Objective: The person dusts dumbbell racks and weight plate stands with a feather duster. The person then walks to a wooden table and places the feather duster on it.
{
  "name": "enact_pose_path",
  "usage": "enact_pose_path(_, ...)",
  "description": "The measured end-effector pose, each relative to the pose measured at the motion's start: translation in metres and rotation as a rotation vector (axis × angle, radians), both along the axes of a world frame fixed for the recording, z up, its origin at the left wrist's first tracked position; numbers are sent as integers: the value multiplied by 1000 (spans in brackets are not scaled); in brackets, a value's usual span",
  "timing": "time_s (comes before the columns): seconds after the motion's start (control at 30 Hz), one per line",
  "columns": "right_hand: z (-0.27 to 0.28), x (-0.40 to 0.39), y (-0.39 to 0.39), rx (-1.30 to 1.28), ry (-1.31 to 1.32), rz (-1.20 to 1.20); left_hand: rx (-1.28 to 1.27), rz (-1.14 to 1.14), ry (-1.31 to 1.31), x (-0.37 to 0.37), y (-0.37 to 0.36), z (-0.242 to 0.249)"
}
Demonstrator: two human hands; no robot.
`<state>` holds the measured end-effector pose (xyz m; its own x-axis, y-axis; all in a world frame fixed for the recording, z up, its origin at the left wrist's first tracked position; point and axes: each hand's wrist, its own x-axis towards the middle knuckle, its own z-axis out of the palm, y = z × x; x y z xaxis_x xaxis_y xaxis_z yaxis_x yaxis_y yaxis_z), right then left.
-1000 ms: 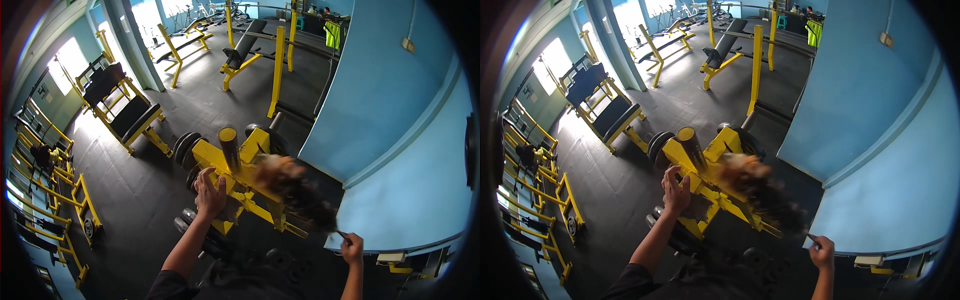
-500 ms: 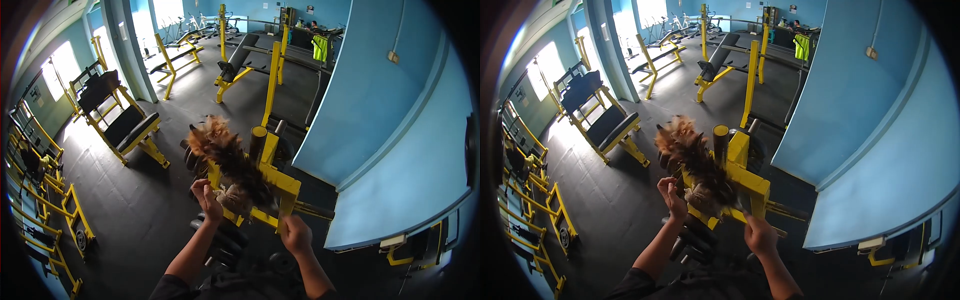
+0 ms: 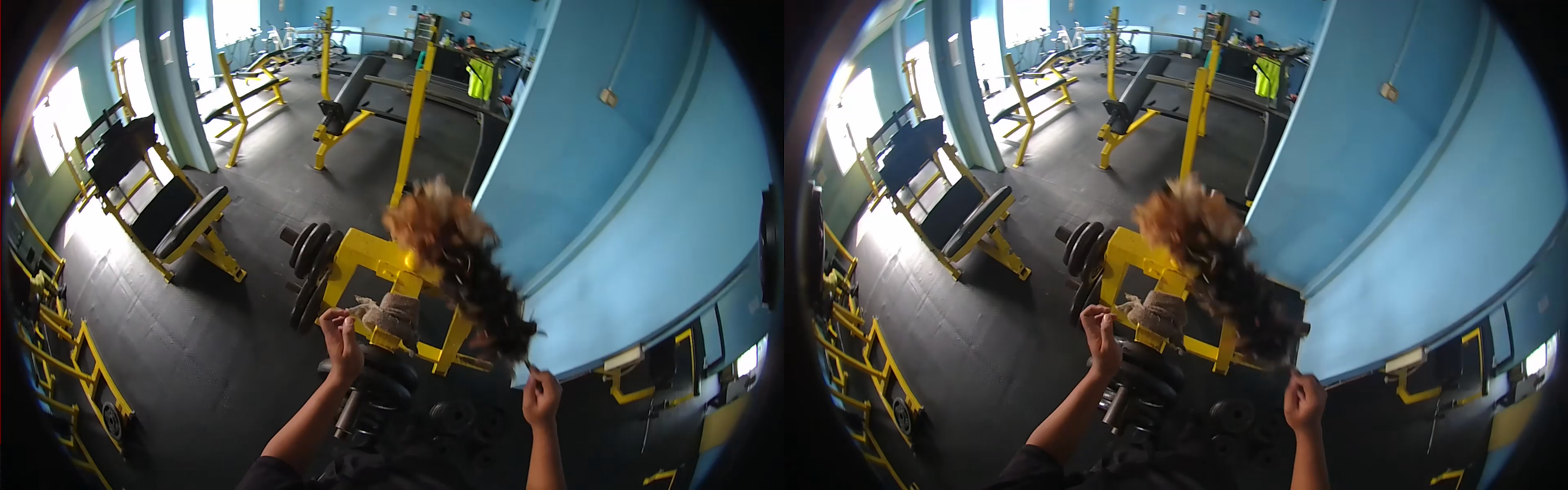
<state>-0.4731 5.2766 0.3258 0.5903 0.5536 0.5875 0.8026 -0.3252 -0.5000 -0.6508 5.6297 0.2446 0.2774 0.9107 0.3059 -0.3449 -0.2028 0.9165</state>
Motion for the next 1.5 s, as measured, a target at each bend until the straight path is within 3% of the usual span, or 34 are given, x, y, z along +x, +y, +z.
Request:
enact_pose_path(0.03,12,-10,18,8,73,-38,-1,-32,16,3,-3,0)
enact_pose_path(0.1,24,-14,50,-19,-57,-24,44,-73,42,7,-7,3)
enact_pose_path(0.2,51,-15,63,-126,-228,3,346,-99,247,2,-11,31)
enact_pose_path(0.3,61,-12,61,13,158,-94,349,-131,271,0,-10,38)
enact_pose_path(0.4,55,-13,60,-47,245,-29,328,-153,277,3,-9,36)
enact_pose_path(0.43,44,-17,61,37,230,-12,310,-151,273,5,-8,37)
enact_pose_path(0.6,9,-17,38,-223,321,-154,356,-245,316,20,-11,61)
enact_pose_path(0.77,1,18,41,-113,284,-281,489,-296,453,45,-9,77)
enact_pose_path(0.83,-4,36,51,-54,470,-60,495,-321,496,62,-9,83)
enact_pose_path(0.87,-8,50,56,-146,494,-4,547,-339,527,72,-8,86)
enact_pose_path(0.97,-13,93,67,-270,350,-101,579,-370,594,105,-9,94)
enact_pose_path(1.1,-39,174,81,-238,303,-140,550,-447,647,159,-5,92)
enact_pose_path(1.17,-48,202,97,-35,383,48,525,-417,715,188,-6,89)
enact_pose_path(1.2,-48,211,107,-112,456,106,505,-407,768,203,-5,86)
enact_pose_path(1.33,-73,262,147,-298,435,97,593,-345,833,255,12,50)
enact_pose_path(1.4,-87,300,160,-326,287,-65,656,-295,852,270,12,36)
enact_pose_path(1.5,-72,341,175,-195,317,77,748,-157,932,277,6,21)
